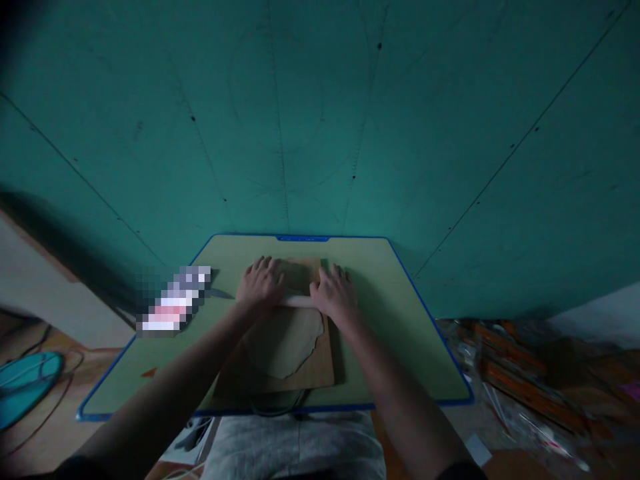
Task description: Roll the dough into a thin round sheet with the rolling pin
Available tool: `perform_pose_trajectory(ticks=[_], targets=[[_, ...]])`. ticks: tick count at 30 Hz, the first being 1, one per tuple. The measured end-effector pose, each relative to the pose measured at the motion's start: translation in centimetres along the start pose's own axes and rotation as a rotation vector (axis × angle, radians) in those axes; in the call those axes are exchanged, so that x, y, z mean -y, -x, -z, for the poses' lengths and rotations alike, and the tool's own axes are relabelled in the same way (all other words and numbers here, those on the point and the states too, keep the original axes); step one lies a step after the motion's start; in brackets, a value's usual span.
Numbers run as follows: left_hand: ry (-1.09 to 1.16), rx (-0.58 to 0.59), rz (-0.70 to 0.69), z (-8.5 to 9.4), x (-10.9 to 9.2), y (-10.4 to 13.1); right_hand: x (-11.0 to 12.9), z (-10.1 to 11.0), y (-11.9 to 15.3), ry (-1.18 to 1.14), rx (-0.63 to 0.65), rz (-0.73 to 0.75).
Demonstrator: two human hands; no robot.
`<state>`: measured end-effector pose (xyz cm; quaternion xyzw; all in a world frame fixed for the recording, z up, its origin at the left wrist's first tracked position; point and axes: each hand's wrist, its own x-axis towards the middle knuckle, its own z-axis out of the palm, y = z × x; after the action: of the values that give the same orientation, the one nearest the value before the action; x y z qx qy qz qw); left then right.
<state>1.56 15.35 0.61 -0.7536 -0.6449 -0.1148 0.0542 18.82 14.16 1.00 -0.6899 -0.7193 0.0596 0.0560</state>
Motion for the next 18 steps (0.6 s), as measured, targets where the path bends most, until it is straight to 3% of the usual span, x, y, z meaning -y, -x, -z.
perform_pose_trajectory(ticks=[6, 10, 14, 18], targets=[[-0.029, -0.043, -0.061, 0.5, 0.5, 6.0, 0.8, -1.0, 6.9, 0.062, -0.155, 0.161], [-0.032, -0.029, -0.127, 0.9, 1.1, 9.0, 0.9, -1.7, 10.9, 0.012, -0.157, 0.264], [-0.051, -0.072, -0.113, 1.0, 0.9, 9.1, 0.8, -1.5, 12.1, -0.030, -0.105, 0.295], [-0.060, -0.050, -0.074, 0.7, 0.0, 6.9, 0.3, -1.0, 10.4, -0.006, -0.108, 0.256]])
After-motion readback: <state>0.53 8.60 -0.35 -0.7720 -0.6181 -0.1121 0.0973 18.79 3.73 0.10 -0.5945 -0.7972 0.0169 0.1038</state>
